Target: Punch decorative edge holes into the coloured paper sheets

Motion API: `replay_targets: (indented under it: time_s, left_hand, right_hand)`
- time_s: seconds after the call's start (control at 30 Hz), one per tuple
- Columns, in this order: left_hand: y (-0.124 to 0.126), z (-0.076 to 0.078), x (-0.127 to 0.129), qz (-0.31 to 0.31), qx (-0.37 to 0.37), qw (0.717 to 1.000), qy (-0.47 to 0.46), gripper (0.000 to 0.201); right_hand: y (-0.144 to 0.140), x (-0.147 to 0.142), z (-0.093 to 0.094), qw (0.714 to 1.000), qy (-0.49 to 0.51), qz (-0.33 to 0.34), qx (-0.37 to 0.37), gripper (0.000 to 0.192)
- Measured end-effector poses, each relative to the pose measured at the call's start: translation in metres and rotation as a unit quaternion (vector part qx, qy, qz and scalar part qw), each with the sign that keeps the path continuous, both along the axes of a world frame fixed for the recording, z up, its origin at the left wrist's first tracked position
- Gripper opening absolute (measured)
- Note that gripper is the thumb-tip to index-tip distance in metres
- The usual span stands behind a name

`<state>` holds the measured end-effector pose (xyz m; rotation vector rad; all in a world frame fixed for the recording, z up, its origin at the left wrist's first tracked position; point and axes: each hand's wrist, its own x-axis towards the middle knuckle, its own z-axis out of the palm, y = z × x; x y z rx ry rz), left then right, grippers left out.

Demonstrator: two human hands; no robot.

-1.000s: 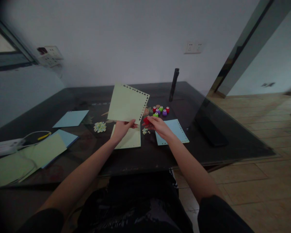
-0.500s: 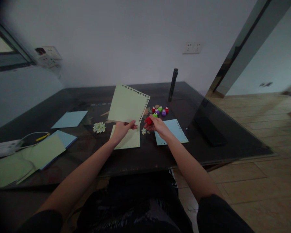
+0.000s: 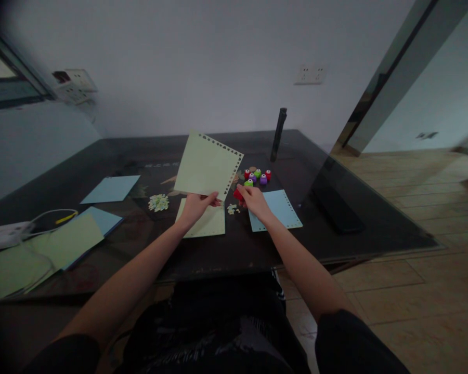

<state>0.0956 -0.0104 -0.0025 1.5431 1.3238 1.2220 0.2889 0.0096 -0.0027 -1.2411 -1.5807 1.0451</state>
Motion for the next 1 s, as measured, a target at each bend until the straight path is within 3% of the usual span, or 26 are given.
replay_targets:
  time_s: [0.43,0.6,0.8,0.9,1.0]
  left_hand:
    - [-0.001,0.006,0.0,0.02,0.015,0.998,0.063,0.021]
    - [-0.003,0.01,-0.003,0.041,0.039,0.991,0.122,0.028]
    - [-0.003,0.007,-0.003,0.046,0.075,0.988,0.126,0.025]
    - [-0.003,0.006,-0.004,0.046,0.074,0.989,0.122,0.025]
    - [-0.002,0.005,-0.005,0.046,0.07,0.99,0.117,0.024]
  right_hand:
    - [-0.007,-0.002,0.005,0.997,0.043,0.067,0.005,0.028]
    - [-0.011,-0.002,0.008,0.995,0.082,0.063,-0.006,0.03]
    - [-0.005,0.001,0.003,0.998,0.026,0.053,0.038,0.027]
    - [-0.001,0.005,0.003,0.997,0.004,0.029,0.064,0.03]
    - [0.008,0.013,0.007,0.997,0.045,-0.009,0.059,0.037]
